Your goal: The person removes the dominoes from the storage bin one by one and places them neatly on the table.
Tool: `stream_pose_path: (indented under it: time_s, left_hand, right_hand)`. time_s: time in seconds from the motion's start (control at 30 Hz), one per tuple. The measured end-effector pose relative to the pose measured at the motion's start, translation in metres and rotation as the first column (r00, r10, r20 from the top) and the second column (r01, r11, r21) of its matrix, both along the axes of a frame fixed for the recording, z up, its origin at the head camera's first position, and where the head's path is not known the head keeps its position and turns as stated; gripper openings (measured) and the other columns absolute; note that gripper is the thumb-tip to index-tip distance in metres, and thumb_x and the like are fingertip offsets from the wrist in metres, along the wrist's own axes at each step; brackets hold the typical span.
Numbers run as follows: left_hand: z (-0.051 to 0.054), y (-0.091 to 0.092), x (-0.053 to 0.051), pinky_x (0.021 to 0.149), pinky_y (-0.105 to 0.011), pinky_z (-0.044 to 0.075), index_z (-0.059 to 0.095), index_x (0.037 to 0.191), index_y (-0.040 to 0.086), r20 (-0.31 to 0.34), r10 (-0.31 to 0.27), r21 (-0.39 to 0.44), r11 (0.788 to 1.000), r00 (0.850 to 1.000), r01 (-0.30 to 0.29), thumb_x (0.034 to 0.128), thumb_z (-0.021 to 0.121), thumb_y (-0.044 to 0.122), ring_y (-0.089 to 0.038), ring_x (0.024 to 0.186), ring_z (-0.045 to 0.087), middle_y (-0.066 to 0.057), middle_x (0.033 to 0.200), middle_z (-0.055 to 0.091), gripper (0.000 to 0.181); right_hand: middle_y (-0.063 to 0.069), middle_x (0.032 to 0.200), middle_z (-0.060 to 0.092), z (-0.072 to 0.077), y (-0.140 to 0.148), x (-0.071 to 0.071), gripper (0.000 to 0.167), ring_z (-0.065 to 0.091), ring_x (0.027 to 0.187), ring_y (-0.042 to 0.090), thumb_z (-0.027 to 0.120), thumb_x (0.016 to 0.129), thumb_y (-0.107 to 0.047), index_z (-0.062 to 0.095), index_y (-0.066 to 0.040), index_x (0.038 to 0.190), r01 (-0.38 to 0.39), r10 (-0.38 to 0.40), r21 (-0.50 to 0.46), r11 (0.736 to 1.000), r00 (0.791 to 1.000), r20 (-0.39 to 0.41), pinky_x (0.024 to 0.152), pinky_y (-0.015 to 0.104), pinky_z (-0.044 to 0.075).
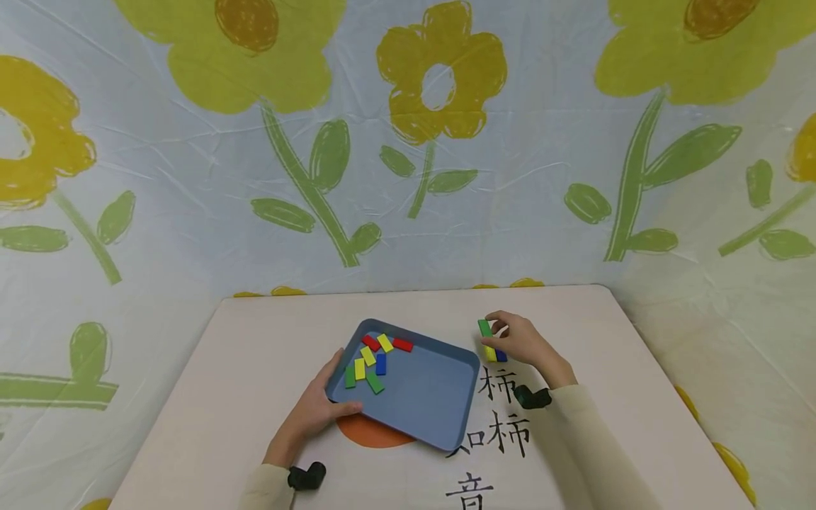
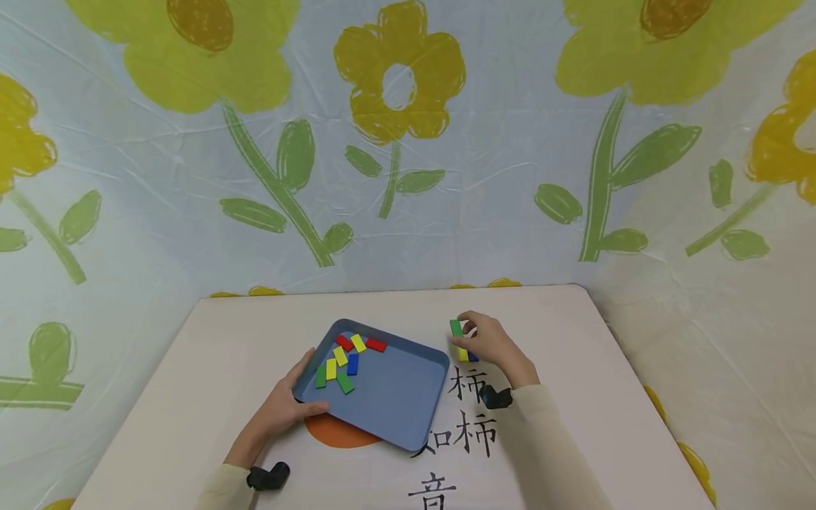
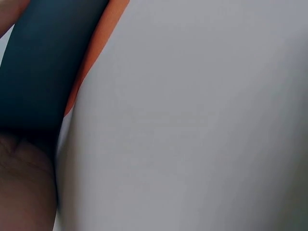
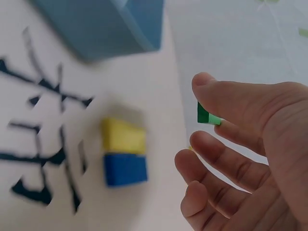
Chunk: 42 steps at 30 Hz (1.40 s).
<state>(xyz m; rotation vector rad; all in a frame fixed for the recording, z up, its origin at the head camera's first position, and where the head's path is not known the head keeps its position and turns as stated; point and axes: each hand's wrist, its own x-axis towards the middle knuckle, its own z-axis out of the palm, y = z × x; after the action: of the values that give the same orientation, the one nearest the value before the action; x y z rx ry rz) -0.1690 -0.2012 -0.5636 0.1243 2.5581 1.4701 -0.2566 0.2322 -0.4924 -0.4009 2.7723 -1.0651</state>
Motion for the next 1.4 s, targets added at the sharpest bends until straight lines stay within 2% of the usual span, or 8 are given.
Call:
stream_pose_path:
  time_s: [0.17,0.4,0.53,0.73,1.0,1.2,1.4]
  left_hand:
    - [0.001,0.0,0.0,0.122,-0.068,0.021,0.019,0.166,0.025,0.005,0.003,-0.003,1.0,1.0,-0.003,0.0764,0.09,0.04,-0.039,0.156,0.023,-0.01,0.172,0.022,0.116]
    - [0.003,0.002,-0.002,0.123,-0.068,0.021,0.019,0.166,0.026,0.01,0.007,-0.003,1.0,1.0,-0.007,0.0757,0.089,0.042,-0.038,0.157,0.022,-0.009,0.172,0.021,0.116]
    - [0.003,0.003,-0.002,0.123,-0.068,0.021,0.019,0.166,0.026,0.01,0.001,0.004,1.0,1.0,-0.001,0.076,0.09,0.041,-0.038,0.157,0.022,-0.009,0.172,0.021,0.116]
    - [0.001,0.002,-0.001,0.123,-0.068,0.022,0.018,0.166,0.026,0.017,-0.002,-0.003,1.0,1.0,0.002,0.0762,0.09,0.041,-0.038,0.157,0.023,-0.009,0.172,0.02,0.116]
    - [0.0,0.002,-0.001,0.122,-0.068,0.021,0.018,0.166,0.026,0.013,-0.002,0.005,1.0,1.0,0.002,0.0759,0.09,0.04,-0.039,0.157,0.022,-0.01,0.172,0.021,0.116]
    - [-0.001,0.001,-0.001,0.122,-0.068,0.022,0.018,0.166,0.027,0.013,0.002,0.0,1.0,1.0,-0.002,0.0759,0.09,0.041,-0.039,0.157,0.022,-0.009,0.172,0.02,0.117]
    - [-0.002,-0.001,-0.001,0.123,-0.068,0.021,0.018,0.166,0.028,0.013,0.005,0.006,1.0,1.0,-0.005,0.0759,0.09,0.041,-0.039,0.157,0.022,-0.009,0.172,0.021,0.116]
  right_hand:
    - [0.017,0.107,0.068,-0.01,0.013,0.003,0.049,0.07,0.098,0.036,0.075,0.095,-0.019,0.059,0.002,0.135,-0.007,0.007,0.01,1.0,1.0,0.017,0.078,0.045,0.06]
    - [0.009,0.094,0.066,-0.022,0.026,0.005,0.047,0.061,0.082,0.02,0.078,0.092,-0.017,0.061,0.003,0.131,0.036,-0.037,0.032,0.999,0.999,0.024,0.069,0.034,0.051]
    - [0.009,0.093,0.066,-0.026,0.037,0.008,0.047,0.061,0.083,0.02,0.079,0.091,-0.017,0.062,0.004,0.129,0.064,-0.065,0.04,0.997,0.998,0.028,0.069,0.032,0.05]
    - [0.01,0.095,0.065,-0.031,0.053,0.013,0.05,0.06,0.085,0.023,0.081,0.089,-0.017,0.062,0.005,0.129,0.109,-0.113,0.044,0.993,0.991,0.074,0.071,0.033,0.051]
    - [0.006,0.089,0.061,-0.037,0.052,0.013,0.05,0.054,0.081,0.02,0.082,0.087,-0.016,0.062,0.008,0.126,0.059,-0.066,0.073,0.996,0.993,0.094,0.072,0.034,0.046]
    - [0.008,0.093,0.061,-0.036,0.048,0.012,0.047,0.055,0.085,0.021,0.08,0.088,-0.01,0.062,0.007,0.128,0.07,-0.079,0.08,0.994,0.99,0.117,0.073,0.035,0.047]
    - [0.009,0.094,0.063,-0.038,0.047,0.011,0.047,0.056,0.084,0.022,0.078,0.09,-0.01,0.06,0.008,0.13,0.08,-0.089,0.092,0.993,0.99,0.106,0.072,0.035,0.048]
